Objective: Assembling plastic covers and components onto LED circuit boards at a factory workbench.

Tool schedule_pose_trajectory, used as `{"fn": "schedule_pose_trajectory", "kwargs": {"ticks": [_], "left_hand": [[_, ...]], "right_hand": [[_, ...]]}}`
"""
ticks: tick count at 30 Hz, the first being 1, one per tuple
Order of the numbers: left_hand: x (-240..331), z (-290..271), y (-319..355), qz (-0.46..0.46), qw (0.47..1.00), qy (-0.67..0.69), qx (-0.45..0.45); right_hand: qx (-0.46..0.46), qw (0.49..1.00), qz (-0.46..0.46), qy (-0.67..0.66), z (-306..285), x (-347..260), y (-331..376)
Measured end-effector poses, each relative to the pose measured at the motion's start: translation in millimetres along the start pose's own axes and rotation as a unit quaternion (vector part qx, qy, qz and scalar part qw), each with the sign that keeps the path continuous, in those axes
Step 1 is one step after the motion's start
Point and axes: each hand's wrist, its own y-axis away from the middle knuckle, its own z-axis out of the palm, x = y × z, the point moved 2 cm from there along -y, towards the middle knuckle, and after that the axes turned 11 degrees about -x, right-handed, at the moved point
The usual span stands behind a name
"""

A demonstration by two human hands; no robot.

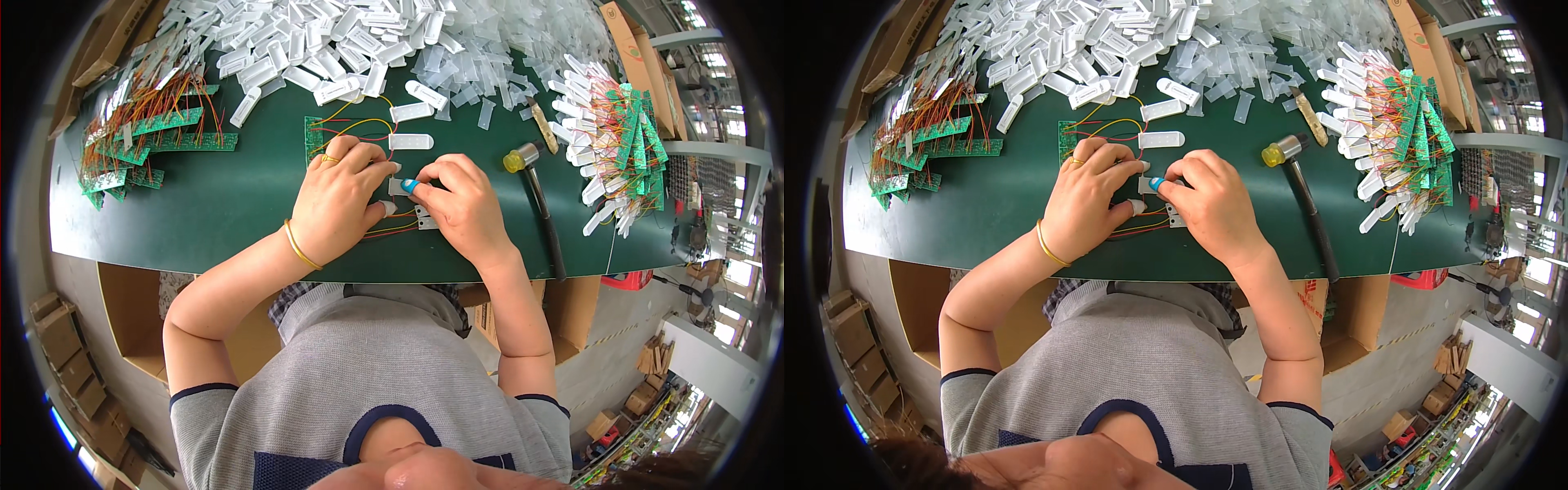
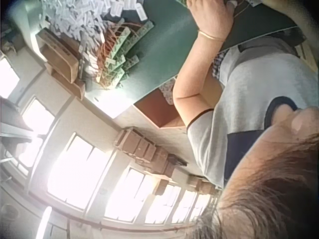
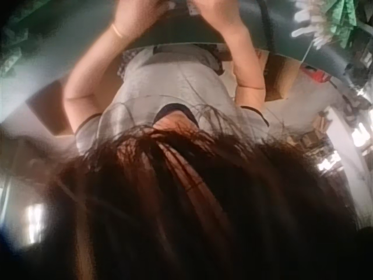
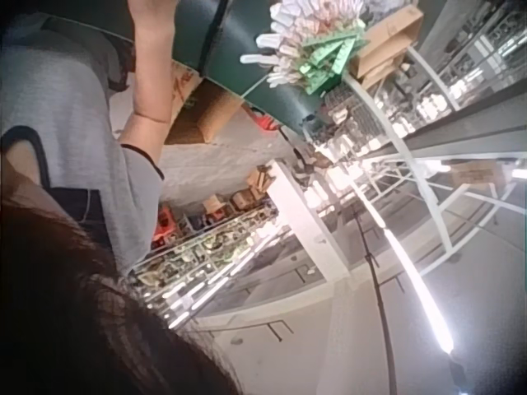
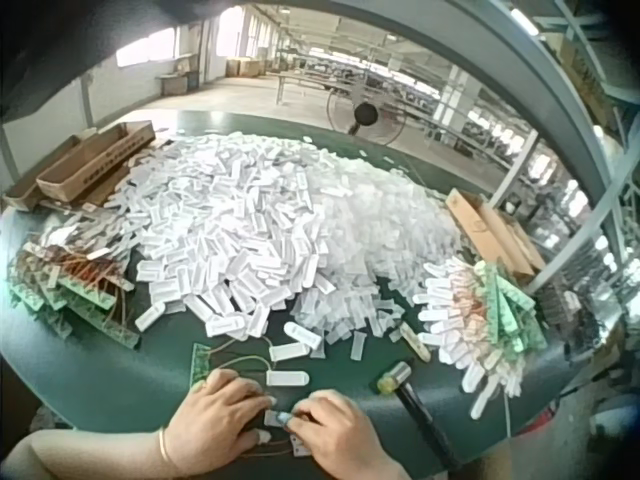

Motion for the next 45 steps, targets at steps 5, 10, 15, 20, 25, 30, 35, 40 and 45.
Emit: {"fn": "schedule_pose_trajectory", "kwargs": {"ticks": [5,10,15,20,25,30,35,40,45], "left_hand": [[-0.7,0.2,-1.4,0.007,1.0,0.0,-0.002],[-3.4,0.9,0.9,0.003,1.0,0.001,-0.007],[-2.7,-0.8,0.4,0.013,1.0,0.001,-0.004],[-6.5,0.8,0.3,0.025,1.0,0.0,0.0],[-6.0,-0.7,1.1,0.019,1.0,0.003,-0.002],[-5.9,-0.3,-0.9,0.023,1.0,0.005,0.001],[-6.9,-1.9,1.4,0.019,1.0,0.005,-0.004],[-14.1,-5.0,1.8,0.022,1.0,0.01,-0.01],[-32.7,-16.4,12.0,0.034,0.999,0.006,-0.009]], "right_hand": [[0.03,0.999,0.025,0.016,3.6,-8.4,5.2],[0.154,0.976,0.095,0.118,-26.9,15.6,44.3],[0.143,0.92,0.259,0.257,-39.6,64.1,91.3],[0.026,0.961,0.198,0.19,-41.5,33.8,77.0],[0.094,0.989,0.077,0.083,-57.6,-48.1,31.7],[0.053,0.994,0.1,0.013,-7.4,-40.0,37.8],[0.146,0.981,0.127,0.03,-21.8,-40.4,53.0],[0.081,0.979,0.171,0.076,-23.2,-16.9,67.9],[0.144,0.963,0.179,0.143,-33.7,33.8,46.3]]}}
